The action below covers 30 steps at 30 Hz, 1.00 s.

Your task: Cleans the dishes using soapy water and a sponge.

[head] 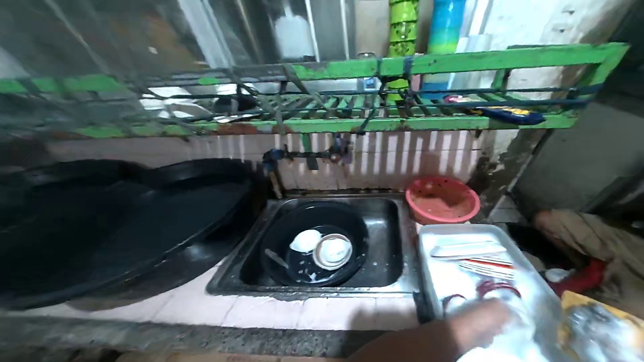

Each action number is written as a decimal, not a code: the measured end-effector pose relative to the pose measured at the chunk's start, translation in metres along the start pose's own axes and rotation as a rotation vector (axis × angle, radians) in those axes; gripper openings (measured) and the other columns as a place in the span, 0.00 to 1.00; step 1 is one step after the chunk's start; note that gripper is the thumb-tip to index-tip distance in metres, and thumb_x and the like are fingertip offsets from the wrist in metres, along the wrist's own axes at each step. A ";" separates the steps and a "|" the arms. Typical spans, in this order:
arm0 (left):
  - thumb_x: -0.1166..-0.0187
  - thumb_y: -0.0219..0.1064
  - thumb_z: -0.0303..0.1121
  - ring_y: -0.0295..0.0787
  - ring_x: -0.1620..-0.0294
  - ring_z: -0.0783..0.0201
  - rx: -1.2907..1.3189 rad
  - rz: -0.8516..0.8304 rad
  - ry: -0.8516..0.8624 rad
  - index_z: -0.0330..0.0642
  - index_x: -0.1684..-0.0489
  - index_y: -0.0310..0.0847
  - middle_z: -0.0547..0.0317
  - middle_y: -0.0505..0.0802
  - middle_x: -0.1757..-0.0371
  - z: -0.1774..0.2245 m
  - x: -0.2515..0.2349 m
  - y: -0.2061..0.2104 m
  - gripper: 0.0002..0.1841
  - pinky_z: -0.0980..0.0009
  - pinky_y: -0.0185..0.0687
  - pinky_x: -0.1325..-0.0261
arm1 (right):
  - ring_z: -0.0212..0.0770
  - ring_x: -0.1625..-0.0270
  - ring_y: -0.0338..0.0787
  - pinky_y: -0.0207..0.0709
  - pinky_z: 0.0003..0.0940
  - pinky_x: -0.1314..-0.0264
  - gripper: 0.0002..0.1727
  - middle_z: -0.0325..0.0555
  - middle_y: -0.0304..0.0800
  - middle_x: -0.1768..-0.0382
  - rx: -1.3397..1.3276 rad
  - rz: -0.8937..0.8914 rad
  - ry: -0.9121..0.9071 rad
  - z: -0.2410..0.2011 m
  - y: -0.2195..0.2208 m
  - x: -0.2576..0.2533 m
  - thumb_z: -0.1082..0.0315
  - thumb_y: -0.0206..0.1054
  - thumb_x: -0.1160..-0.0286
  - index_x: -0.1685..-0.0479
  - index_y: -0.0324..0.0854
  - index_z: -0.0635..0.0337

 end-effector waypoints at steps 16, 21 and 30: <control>0.16 0.58 0.23 0.78 0.24 0.45 -0.400 0.086 0.099 0.21 0.27 0.73 0.30 0.83 0.29 0.011 0.024 -0.025 0.21 0.54 0.68 0.18 | 0.56 0.36 0.90 0.79 0.52 0.28 0.30 0.67 0.90 0.40 0.319 -0.154 0.054 -0.071 0.111 0.009 0.67 0.74 0.33 0.32 0.79 0.79; 0.12 0.58 0.27 0.86 0.34 0.58 -0.197 0.023 0.254 0.25 0.35 0.81 0.41 0.91 0.38 0.040 0.046 -0.027 0.16 0.65 0.75 0.25 | 0.29 0.59 0.87 0.85 0.28 0.57 0.17 0.42 0.87 0.56 -0.138 -0.061 0.556 -0.031 0.074 -0.034 0.69 0.57 0.14 0.31 0.72 0.64; 0.25 0.69 0.23 0.89 0.53 0.69 0.265 -0.044 0.203 0.32 0.38 0.80 0.56 0.92 0.54 0.014 0.015 -0.034 0.17 0.69 0.87 0.44 | 0.43 0.41 0.89 0.82 0.43 0.34 0.25 0.55 0.90 0.45 0.205 -0.051 0.350 -0.038 0.086 -0.051 0.64 0.74 0.27 0.34 0.80 0.70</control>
Point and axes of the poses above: each hand's wrist, its own x-axis away from the middle knuckle, its own y-axis out of the palm, z = x × y, the point moved 10 cm from there along -x, towards the middle knuckle
